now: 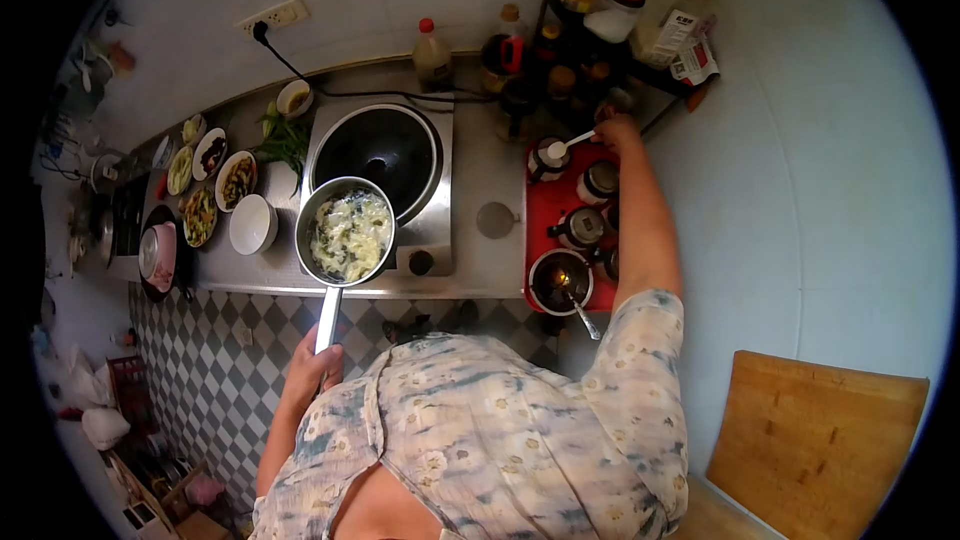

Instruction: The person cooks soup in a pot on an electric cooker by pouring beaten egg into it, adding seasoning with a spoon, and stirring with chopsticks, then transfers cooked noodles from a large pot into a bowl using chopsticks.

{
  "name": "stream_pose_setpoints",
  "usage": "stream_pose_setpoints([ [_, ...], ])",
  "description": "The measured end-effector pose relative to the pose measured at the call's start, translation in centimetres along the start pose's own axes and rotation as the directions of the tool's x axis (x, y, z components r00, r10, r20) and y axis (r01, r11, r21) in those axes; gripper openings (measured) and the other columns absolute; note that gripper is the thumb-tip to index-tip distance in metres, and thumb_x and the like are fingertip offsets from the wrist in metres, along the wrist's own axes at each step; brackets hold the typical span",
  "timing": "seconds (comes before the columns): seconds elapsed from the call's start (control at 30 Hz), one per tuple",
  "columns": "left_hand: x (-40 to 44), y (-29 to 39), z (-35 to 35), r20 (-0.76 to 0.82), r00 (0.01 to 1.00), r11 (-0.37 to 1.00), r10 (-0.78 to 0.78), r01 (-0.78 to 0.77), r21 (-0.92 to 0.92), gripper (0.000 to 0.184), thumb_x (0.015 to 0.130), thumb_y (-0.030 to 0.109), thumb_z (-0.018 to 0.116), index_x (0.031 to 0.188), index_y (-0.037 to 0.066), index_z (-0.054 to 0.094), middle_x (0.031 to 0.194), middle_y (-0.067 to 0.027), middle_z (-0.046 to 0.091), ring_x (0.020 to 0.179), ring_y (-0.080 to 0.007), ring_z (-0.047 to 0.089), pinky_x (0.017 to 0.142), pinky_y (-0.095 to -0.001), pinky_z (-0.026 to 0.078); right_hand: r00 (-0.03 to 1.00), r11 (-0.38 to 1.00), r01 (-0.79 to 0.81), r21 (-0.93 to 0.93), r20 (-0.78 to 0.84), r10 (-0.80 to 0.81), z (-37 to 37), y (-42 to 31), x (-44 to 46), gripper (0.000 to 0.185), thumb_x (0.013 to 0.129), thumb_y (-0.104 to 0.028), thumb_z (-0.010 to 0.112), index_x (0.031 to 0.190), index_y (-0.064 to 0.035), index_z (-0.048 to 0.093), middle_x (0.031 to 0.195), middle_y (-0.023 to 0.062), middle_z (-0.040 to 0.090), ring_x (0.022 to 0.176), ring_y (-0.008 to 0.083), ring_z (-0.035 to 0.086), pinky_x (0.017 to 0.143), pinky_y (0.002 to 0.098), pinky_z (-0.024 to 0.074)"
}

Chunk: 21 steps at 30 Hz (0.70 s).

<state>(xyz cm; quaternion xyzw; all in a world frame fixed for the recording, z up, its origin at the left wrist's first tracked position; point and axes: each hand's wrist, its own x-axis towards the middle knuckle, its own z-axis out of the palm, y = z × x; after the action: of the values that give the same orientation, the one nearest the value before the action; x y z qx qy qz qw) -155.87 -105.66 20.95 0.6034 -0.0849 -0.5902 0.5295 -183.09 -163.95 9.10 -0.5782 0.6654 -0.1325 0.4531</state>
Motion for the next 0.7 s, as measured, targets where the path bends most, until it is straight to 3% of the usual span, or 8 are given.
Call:
stream_pose_setpoints([
  [0.2, 1.2, 0.0, 0.1, 0.051, 0.999, 0.999, -0.007, 0.005, 0.054, 0.037, 0.084, 0.010, 0.059, 0.117, -0.001, 0.045, 0.054, -0.0005, 0.042, 0.036, -0.0092, 0.038, 0.035, -0.0234, 0.030, 0.994, 0.987, 0.018, 0.158, 0.106, -0.035, -2.9, -3.7, -4.3, 0.025, 0.080, -0.012, 0.063, 0.104, -0.0033, 0.062, 0.072, 0.0057, 0.066, 0.043, 0.0064, 0.038, 0.039, 0.0216, 0.0259],
  [0.3, 1.3, 0.9, 0.8, 0.079, 0.997, 0.996, -0.024, 0.018, 0.082, 0.039, 0.084, 0.011, 0.058, 0.118, -0.002, 0.043, 0.053, -0.0009, 0.043, 0.036, -0.0094, 0.038, 0.035, -0.0238, 0.030, 0.965, 0.936, 0.153, 0.318, 0.157, -0.211, -2.7, -6.9, -8.7, 0.016, 0.081, -0.009, 0.065, 0.096, -0.0015, 0.065, 0.073, 0.0091, 0.067, 0.042, 0.0070, 0.038, 0.038, 0.0217, 0.0250],
  [0.5, 2.6, 0.9, 1.2, 0.159, 0.986, 0.998, -0.052, 0.045, 0.047, 0.038, 0.085, 0.009, 0.056, 0.119, -0.002, 0.042, 0.054, -0.0002, 0.043, 0.035, -0.0090, 0.039, 0.033, -0.0238, 0.030, 0.832, 0.851, 0.332, 0.407, 0.298, -0.468, 2.5, -12.8, -19.4, 0.016, 0.084, -0.014, 0.066, 0.095, -0.0022, 0.065, 0.076, 0.0072, 0.067, 0.042, 0.0021, 0.036, 0.038, 0.0179, 0.0232],
  [0.7, 3.0, 0.8, 1.6, 0.221, 0.974, 0.999, -0.046, 0.040, 0.031, 0.038, 0.085, 0.007, 0.056, 0.120, -0.001, 0.041, 0.055, 0.0002, 0.044, 0.035, -0.0083, 0.040, 0.033, -0.0233, 0.031, 0.780, 0.834, 0.384, 0.397, 0.343, -0.523, 5.2, -14.5, -24.0, 0.016, 0.081, -0.013, 0.070, 0.092, -0.0025, 0.067, 0.073, 0.0068, 0.067, 0.050, 0.0033, 0.042, 0.045, 0.0197, 0.0290],
])
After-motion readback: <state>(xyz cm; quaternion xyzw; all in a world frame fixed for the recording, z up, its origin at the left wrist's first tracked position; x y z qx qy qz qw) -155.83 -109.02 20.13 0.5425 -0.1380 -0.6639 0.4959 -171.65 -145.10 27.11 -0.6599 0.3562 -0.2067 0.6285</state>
